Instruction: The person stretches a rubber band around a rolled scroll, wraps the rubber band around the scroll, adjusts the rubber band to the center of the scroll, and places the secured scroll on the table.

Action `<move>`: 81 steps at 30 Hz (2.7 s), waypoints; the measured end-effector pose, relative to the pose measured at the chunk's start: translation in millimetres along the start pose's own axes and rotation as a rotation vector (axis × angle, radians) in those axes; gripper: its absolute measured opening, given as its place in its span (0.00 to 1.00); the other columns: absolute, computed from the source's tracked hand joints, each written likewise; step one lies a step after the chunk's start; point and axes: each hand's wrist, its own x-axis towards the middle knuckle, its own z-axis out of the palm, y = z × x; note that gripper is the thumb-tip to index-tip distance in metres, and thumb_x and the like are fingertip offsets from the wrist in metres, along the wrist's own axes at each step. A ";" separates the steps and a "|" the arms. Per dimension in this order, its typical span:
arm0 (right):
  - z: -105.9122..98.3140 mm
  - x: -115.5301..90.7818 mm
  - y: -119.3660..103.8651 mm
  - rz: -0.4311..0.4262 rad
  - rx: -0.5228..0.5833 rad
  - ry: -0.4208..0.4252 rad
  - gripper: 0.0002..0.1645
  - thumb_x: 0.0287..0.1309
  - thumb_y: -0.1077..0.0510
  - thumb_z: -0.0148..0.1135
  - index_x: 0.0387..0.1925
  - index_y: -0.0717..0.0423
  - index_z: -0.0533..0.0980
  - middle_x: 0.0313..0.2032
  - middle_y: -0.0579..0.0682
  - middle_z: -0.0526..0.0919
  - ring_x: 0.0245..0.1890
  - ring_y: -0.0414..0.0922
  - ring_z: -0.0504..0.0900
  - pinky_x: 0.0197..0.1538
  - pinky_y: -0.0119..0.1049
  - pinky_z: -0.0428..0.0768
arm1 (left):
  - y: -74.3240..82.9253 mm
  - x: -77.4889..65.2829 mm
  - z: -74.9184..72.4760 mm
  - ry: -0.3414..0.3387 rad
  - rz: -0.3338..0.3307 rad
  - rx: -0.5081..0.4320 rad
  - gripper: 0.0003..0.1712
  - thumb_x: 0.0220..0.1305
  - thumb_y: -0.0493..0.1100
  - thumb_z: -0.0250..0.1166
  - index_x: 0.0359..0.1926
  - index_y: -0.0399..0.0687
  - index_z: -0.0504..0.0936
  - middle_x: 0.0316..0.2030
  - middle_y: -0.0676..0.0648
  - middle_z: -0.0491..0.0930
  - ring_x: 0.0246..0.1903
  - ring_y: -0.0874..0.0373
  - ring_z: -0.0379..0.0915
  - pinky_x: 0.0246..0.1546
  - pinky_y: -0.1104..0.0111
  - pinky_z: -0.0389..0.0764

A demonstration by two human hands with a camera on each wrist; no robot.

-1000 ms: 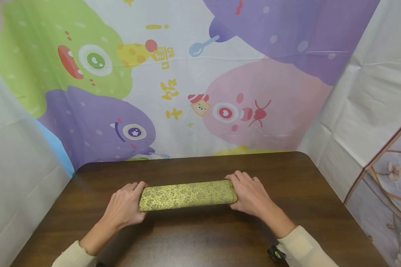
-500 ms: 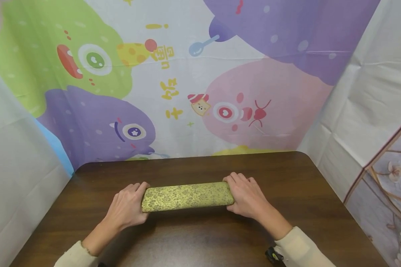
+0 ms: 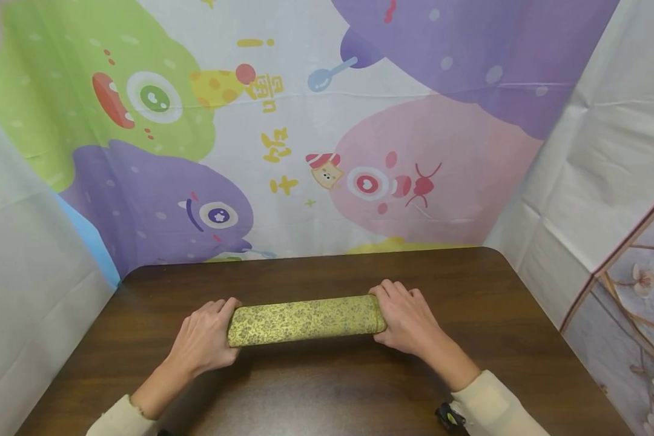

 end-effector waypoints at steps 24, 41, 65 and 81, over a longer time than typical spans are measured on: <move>3.3 -0.2 0.5 -0.021 0.008 0.006 0.52 0.33 0.49 0.98 0.62 0.53 0.81 0.52 0.50 0.85 0.51 0.51 0.86 0.49 0.57 0.86 | 3.9 0.4 -1.5 -0.015 0.005 0.009 0.37 0.31 0.46 0.82 0.49 0.49 0.82 0.31 0.49 0.85 0.29 0.50 0.80 0.21 0.59 0.80; 2.4 -1.2 -2.0 -0.037 -0.005 0.017 0.50 0.33 0.49 0.97 0.60 0.54 0.81 0.53 0.50 0.86 0.51 0.50 0.86 0.50 0.56 0.86 | 4.9 0.2 2.6 -0.003 0.015 -0.007 0.36 0.32 0.46 0.81 0.49 0.47 0.81 0.29 0.50 0.82 0.27 0.52 0.77 0.22 0.60 0.80; -1.3 -6.3 14.9 -0.099 0.101 0.054 0.56 0.42 0.32 0.91 0.71 0.49 0.81 0.54 0.47 0.86 0.52 0.47 0.87 0.48 0.44 0.81 | 0.0 -2.0 -2.8 0.018 -0.005 -0.012 0.38 0.28 0.44 0.81 0.49 0.48 0.83 0.30 0.50 0.85 0.28 0.49 0.80 0.21 0.59 0.80; -1.9 -2.9 15.4 -0.193 0.123 0.125 0.52 0.41 0.31 0.91 0.64 0.52 0.83 0.53 0.46 0.88 0.54 0.44 0.86 0.49 0.44 0.82 | 3.4 -2.5 -2.9 0.028 0.008 -0.026 0.37 0.28 0.44 0.79 0.49 0.47 0.83 0.29 0.50 0.83 0.27 0.50 0.78 0.20 0.61 0.79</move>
